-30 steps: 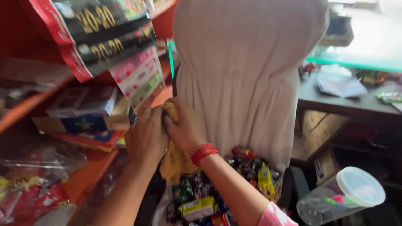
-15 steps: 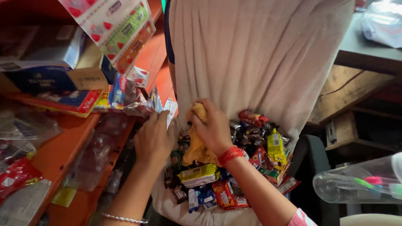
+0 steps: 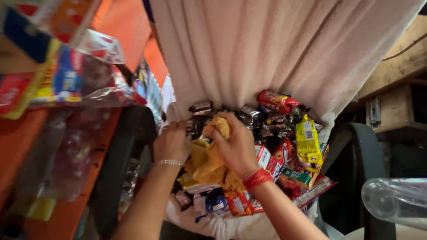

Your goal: The person wipes individual candy bars with a yellow cloth, picking them up from a shelf and placing them on a chair covered with a cloth. The person repeats this process multiple times, handling different candy bars one at a time.

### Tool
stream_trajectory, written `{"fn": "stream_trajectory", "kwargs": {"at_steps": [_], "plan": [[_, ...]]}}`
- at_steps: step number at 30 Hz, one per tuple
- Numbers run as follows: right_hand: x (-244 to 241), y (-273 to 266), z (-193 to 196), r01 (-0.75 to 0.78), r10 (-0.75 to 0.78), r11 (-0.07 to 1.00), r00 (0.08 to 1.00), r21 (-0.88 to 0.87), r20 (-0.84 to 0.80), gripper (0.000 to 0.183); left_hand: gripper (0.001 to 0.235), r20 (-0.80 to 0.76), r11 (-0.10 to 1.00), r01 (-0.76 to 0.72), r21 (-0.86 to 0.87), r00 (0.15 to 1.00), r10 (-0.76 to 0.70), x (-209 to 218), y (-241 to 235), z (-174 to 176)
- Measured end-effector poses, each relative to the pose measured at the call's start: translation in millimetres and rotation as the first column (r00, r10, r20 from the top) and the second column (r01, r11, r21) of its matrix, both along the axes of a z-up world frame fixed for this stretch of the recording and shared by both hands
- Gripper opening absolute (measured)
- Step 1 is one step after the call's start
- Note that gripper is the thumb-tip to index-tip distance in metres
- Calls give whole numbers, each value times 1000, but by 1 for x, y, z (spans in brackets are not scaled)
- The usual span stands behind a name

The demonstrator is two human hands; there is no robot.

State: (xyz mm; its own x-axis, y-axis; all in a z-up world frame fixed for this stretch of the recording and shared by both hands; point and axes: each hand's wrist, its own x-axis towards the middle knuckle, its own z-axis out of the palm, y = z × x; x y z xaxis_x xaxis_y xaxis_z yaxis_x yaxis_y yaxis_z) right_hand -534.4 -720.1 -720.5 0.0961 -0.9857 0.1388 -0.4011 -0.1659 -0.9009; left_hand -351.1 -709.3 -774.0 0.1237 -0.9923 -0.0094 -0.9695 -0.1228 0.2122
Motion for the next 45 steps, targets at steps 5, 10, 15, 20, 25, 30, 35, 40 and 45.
{"fn": "stream_trajectory", "kwargs": {"at_steps": [5,10,15,20,25,30,35,40,45], "plan": [[-9,-3,-16,-33,28,997,997,65,68,28,36,82,996,60,61,995,-64,19,-29,-55],[-9,-10,-20,-43,33,992,996,115,86,27,56,-28,983,72,171,997,-68,30,-57,-83],[0,-17,-31,-46,36,987,997,153,70,28,65,-77,984,91,155,994,-80,30,-60,-97],[11,-19,-35,-69,65,995,997,76,49,29,57,-64,963,90,256,995,-76,27,-58,-87],[8,-15,-30,-70,68,993,997,95,30,29,43,-170,988,31,153,985,-5,28,-43,-68],[5,-8,-13,-25,15,991,997,128,81,29,72,-627,941,-330,71,719,300,19,-18,-48],[14,12,17,64,-118,970,967,233,225,49,59,-932,881,-340,330,35,362,-3,40,-21],[43,66,53,-57,62,997,991,-43,116,46,59,-661,841,-137,523,-689,298,-39,70,17],[53,82,77,-48,82,970,987,-236,135,35,58,-717,901,-117,418,-651,248,-39,86,75]]}}
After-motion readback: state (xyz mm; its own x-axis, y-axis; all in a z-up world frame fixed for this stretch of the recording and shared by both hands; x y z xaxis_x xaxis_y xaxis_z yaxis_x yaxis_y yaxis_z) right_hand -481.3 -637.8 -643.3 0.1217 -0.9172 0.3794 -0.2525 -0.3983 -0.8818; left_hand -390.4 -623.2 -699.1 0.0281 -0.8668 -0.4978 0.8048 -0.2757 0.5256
